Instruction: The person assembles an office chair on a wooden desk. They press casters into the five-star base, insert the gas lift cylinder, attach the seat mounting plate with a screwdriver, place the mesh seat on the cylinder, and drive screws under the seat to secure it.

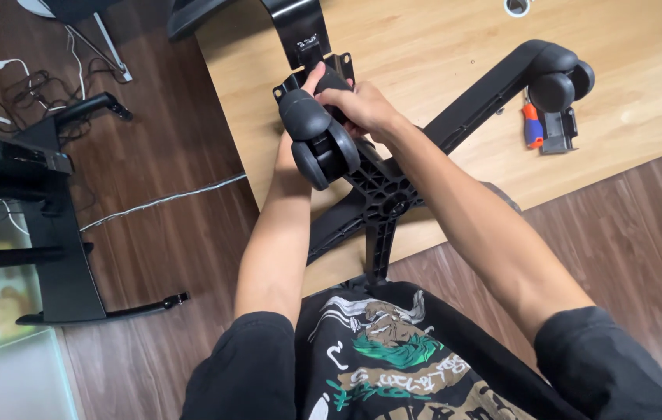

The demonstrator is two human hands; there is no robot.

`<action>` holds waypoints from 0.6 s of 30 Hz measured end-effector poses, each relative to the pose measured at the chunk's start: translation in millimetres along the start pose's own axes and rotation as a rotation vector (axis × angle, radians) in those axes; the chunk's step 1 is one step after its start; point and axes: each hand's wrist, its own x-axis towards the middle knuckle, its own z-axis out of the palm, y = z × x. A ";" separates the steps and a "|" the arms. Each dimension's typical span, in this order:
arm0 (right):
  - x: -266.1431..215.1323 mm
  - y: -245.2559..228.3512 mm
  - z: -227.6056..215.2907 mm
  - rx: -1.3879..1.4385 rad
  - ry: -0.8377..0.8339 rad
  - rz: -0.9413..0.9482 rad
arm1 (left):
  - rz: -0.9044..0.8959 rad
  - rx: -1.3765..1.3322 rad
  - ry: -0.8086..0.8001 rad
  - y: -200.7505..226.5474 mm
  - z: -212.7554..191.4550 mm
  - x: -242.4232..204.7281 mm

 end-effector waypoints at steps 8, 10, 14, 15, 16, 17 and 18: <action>10.3 8.6 -1.0 0.186 -0.023 0.031 | 0.069 -0.006 -0.068 -9.2 -13.7 14.1; 9.7 9.3 -1.4 0.170 -0.021 0.016 | 0.107 -0.029 -0.047 -11.3 -7.6 6.7; 24.2 10.3 -14.1 0.102 -0.225 0.049 | 0.340 0.319 -0.442 -11.7 -9.4 -43.1; 23.6 8.7 -13.3 0.117 -0.209 0.051 | 0.321 0.327 -0.448 -4.7 -25.2 -23.4; 23.7 6.2 -15.4 0.014 -0.198 0.115 | 0.496 0.703 -0.373 0.6 -39.0 -1.3; 24.1 4.1 -18.3 -0.089 -0.186 0.180 | 0.672 1.078 -0.291 5.1 -52.4 21.8; 25.6 4.9 -22.0 -0.087 -0.178 0.187 | 0.663 1.074 -0.298 14.7 -46.7 24.5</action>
